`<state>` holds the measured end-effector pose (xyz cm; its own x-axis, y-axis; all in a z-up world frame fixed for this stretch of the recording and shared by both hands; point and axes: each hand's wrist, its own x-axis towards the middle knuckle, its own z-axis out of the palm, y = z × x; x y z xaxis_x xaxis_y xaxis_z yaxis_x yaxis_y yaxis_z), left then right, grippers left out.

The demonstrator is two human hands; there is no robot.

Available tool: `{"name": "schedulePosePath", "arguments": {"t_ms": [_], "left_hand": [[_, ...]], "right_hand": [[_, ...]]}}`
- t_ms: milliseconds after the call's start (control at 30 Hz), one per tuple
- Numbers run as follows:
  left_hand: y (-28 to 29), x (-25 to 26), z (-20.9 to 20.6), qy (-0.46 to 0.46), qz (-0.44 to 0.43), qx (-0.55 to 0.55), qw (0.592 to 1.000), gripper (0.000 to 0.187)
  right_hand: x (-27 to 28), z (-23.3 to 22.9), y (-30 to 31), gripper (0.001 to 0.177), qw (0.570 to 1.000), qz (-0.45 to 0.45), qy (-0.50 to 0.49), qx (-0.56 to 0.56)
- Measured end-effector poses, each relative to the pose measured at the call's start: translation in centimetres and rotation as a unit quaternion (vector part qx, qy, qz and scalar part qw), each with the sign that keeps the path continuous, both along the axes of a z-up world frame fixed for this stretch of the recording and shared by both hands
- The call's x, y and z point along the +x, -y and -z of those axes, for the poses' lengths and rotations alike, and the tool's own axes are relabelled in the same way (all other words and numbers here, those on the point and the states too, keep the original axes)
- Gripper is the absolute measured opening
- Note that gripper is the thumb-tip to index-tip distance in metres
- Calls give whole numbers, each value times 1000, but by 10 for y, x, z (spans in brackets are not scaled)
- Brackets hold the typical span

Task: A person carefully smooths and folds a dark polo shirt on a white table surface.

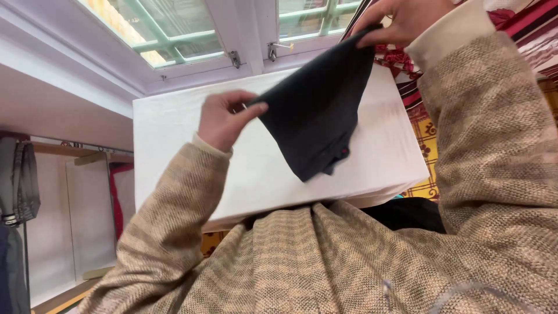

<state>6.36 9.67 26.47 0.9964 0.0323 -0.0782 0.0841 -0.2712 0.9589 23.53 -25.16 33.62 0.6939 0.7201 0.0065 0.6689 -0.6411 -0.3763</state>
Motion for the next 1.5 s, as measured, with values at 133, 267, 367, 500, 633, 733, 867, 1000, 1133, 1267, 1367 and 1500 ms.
{"name": "schedulePosePath", "arguments": {"t_ms": [133,267,367,500,633,733,867,1000,1133,1267,1367,1500], "left_hand": [[-25,61,-49,154,31,139,978,10],[-55,111,-76,248,39,201,947,8],[-78,140,-71,247,-22,208,946,28],[-86,125,-68,311,-19,223,924,22],[-83,65,-43,302,41,262,916,16],[-81,10,11,272,63,267,922,18],[-64,-75,80,190,98,283,935,18],[-53,-138,141,151,140,333,920,13],[-54,-178,226,151,196,417,875,6],[-56,-200,302,134,259,461,838,7],[-47,-189,239,24,307,442,842,16],[-29,-164,217,28,285,399,871,32]], "right_hand": [[22,4,11,22,999,37,-7,11],[27,15,3,20,994,49,102,3],[31,22,-9,20,981,58,183,-4],[39,34,-29,19,965,59,255,-11],[2,39,-46,10,940,-4,341,13],[-52,93,-39,11,943,-40,329,37],[-136,180,-19,15,974,-43,220,33],[-208,214,-12,16,989,-66,132,8],[-250,283,-3,10,987,-121,109,-16],[-280,333,-6,11,981,-133,138,-24],[-285,333,-1,15,987,-136,71,-44],[-273,277,-36,38,993,-115,36,-17]]}}
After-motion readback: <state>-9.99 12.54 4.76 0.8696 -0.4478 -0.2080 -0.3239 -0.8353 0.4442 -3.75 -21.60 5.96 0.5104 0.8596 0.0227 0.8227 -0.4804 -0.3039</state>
